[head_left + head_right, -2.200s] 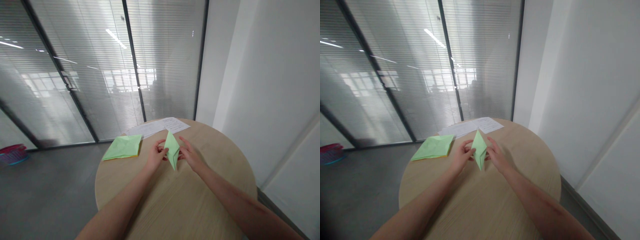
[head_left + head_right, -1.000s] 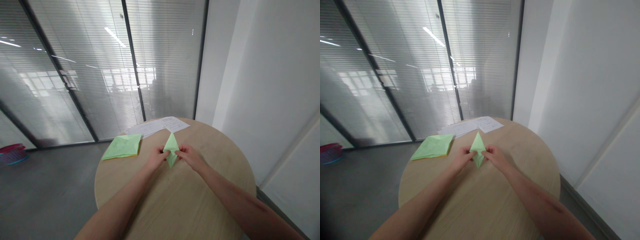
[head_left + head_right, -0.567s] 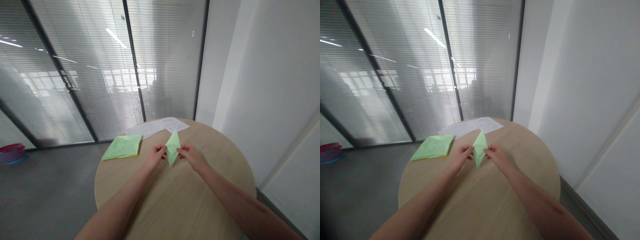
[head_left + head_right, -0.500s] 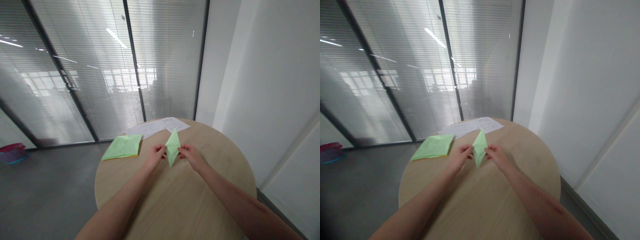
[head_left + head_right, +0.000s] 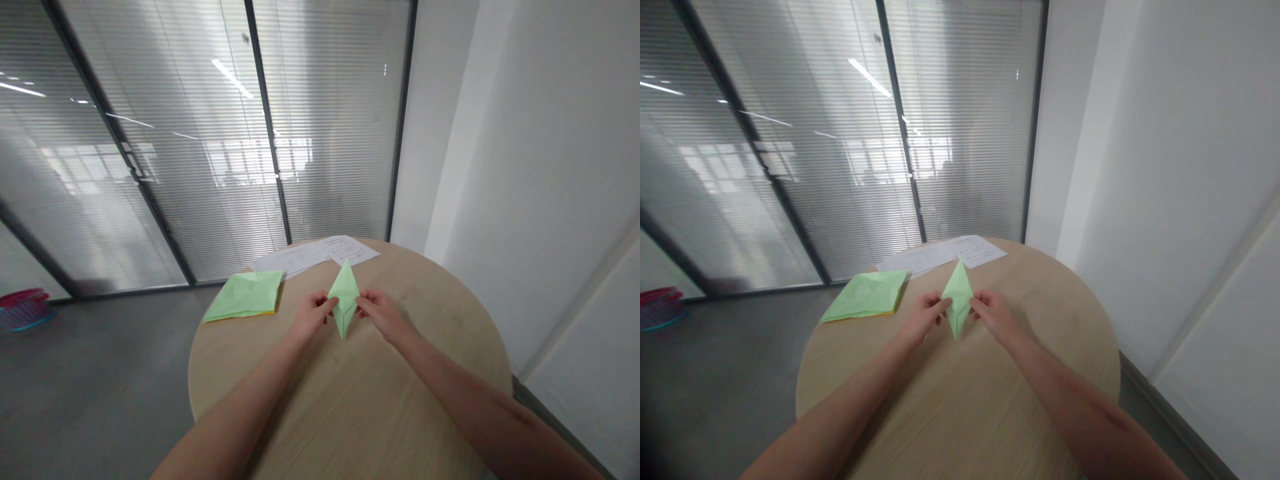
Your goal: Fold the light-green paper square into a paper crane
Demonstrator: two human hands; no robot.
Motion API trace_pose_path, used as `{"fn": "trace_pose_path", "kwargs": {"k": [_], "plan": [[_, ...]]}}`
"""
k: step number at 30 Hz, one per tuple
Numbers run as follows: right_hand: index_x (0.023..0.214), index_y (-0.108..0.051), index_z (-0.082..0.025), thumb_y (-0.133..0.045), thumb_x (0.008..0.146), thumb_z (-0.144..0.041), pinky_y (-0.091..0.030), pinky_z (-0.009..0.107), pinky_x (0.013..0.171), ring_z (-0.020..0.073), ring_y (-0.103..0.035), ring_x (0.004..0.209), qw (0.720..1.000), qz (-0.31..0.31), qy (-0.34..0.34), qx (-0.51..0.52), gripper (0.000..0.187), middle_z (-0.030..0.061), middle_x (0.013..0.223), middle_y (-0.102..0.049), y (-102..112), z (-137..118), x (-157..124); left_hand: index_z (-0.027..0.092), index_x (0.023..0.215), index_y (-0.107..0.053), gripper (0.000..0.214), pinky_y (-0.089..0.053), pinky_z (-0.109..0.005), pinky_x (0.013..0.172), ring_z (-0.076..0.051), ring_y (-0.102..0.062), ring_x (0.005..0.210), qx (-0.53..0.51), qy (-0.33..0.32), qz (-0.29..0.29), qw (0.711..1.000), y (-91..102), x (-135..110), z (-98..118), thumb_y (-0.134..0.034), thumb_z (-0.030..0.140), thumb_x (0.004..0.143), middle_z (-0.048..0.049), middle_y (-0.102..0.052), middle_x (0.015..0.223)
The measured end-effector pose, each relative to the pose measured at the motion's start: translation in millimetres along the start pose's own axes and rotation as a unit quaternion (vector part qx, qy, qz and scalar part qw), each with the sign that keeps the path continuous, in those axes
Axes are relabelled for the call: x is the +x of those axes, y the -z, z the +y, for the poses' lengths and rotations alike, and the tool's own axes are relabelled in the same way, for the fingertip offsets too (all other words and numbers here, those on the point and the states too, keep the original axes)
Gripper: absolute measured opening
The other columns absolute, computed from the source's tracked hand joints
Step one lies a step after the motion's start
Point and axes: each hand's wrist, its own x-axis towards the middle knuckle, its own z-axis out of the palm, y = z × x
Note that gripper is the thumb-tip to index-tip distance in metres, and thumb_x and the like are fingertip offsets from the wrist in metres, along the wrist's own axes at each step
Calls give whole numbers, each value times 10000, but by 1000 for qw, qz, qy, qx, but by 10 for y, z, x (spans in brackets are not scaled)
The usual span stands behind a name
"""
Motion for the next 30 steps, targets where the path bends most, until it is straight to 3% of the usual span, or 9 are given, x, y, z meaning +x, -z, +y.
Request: {"fn": "trace_pose_path", "kwargs": {"k": [7,13,22,30], "plan": [[848,-696,-222,-637,797,-458,-513,283,630,176,-642,699,999,-31,7,-6,249,44,817,-719,4,-33,-13,155,714,-661,289,-394,-225,486,-111,-498,543,-15,6,12,1000,15,-2,27,-695,441,730,2,-575,626],[873,-689,-241,-653,799,-435,-522,296,645,194,-655,752,999,-46,14,2,211,41,875,-726,3,3,-13,163,707,-638,294,-405,-224,484,-112,-496,542,-5,9,-11,1000,-6,-12,13,-696,450,725,8,-563,619],[823,-660,-235,-640,789,-403,-502,293,627,199,-630,721,997,-65,19,-39,173,25,807,-696,-17,-20,-31,139,814,-672,304,-394,-224,480,-108,-483,536,50,-18,-66,996,-22,-27,29,-661,436,752,9,-568,646],[854,-663,-196,-632,812,-402,-443,249,586,162,-566,672,992,-65,53,-94,213,11,757,-645,-38,35,-27,148,757,-668,209,-365,-228,516,-104,-443,526,74,-24,-43,996,-18,-51,81,-610,348,754,28,-551,603]]}}
